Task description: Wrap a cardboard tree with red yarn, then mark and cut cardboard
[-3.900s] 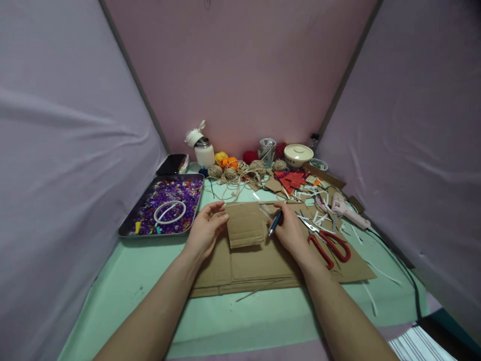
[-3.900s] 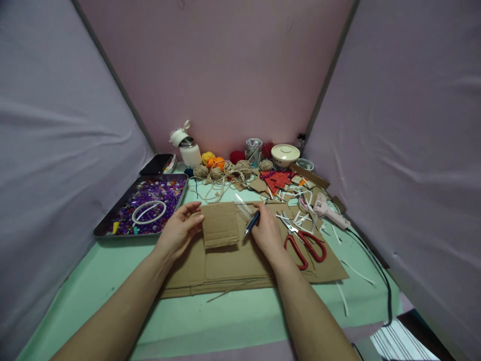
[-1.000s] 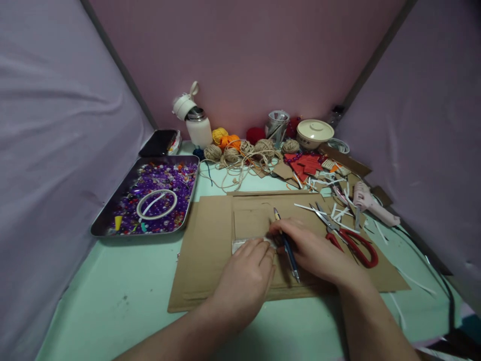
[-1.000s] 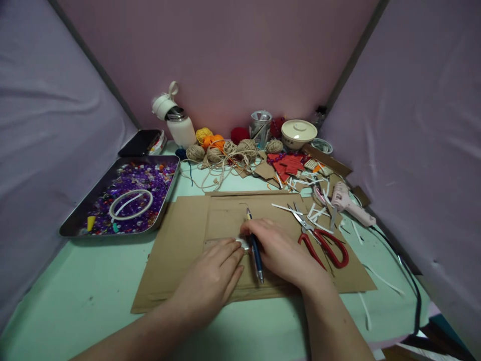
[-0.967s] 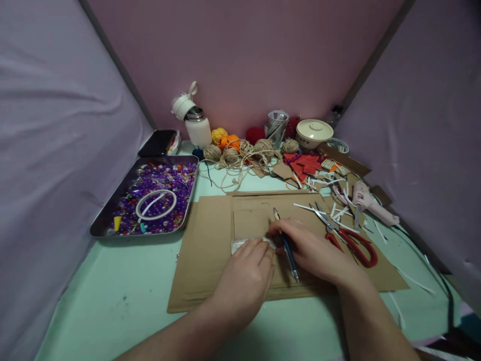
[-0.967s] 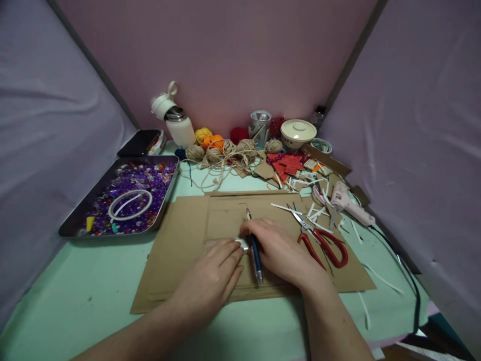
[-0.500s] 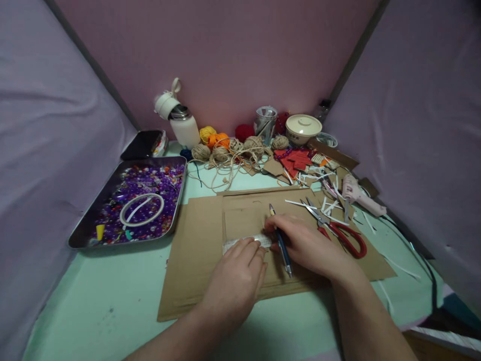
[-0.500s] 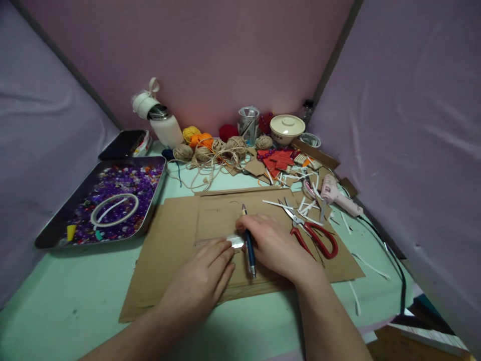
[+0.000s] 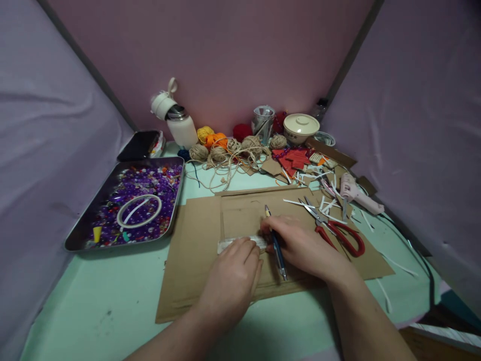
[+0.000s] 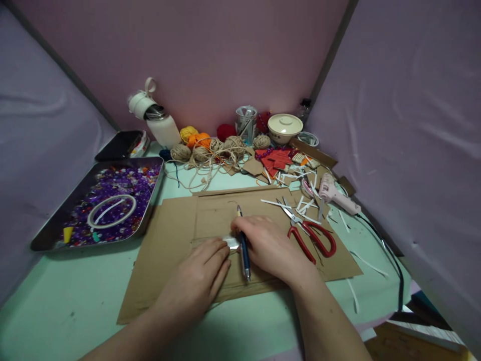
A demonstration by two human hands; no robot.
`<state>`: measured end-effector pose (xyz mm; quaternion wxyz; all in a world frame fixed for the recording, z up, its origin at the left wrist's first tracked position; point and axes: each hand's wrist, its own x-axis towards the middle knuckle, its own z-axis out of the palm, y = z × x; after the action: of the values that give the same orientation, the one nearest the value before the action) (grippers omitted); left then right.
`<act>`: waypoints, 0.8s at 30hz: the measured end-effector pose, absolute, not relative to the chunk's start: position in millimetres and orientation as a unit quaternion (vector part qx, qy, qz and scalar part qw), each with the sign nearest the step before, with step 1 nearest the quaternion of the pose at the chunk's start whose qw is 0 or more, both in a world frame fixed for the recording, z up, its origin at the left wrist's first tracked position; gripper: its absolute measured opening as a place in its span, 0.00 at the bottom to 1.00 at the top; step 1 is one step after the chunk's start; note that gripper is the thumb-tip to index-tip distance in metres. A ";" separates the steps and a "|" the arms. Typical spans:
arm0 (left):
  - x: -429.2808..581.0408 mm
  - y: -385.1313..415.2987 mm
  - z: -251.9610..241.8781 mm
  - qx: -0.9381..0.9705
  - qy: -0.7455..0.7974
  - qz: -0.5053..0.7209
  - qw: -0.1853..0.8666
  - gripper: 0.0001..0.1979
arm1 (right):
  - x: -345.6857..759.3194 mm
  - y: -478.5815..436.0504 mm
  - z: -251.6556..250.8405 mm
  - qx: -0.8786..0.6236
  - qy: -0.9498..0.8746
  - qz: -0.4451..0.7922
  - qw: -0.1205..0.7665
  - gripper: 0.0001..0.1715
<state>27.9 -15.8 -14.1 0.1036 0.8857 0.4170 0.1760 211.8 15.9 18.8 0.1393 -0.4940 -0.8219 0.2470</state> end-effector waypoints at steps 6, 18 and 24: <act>29.3 -21.7 -23.0 0.900 0.403 0.160 0.040 0.13 | 211.0 16.8 17.4 -0.494 -0.823 0.241 0.141 0.14; 1.7 9.5 0.2 0.817 0.470 0.211 0.259 0.12 | 214.3 16.9 14.7 -0.487 -0.827 0.243 0.144 0.15; -5.5 16.6 5.8 0.817 0.461 0.195 0.286 0.11 | 214.4 15.0 15.3 -0.487 -0.822 0.252 0.150 0.16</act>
<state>-5.5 16.6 5.8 0.2863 0.8170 0.4611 0.1950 214.4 15.0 15.3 0.1497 -0.4874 -0.8224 0.2523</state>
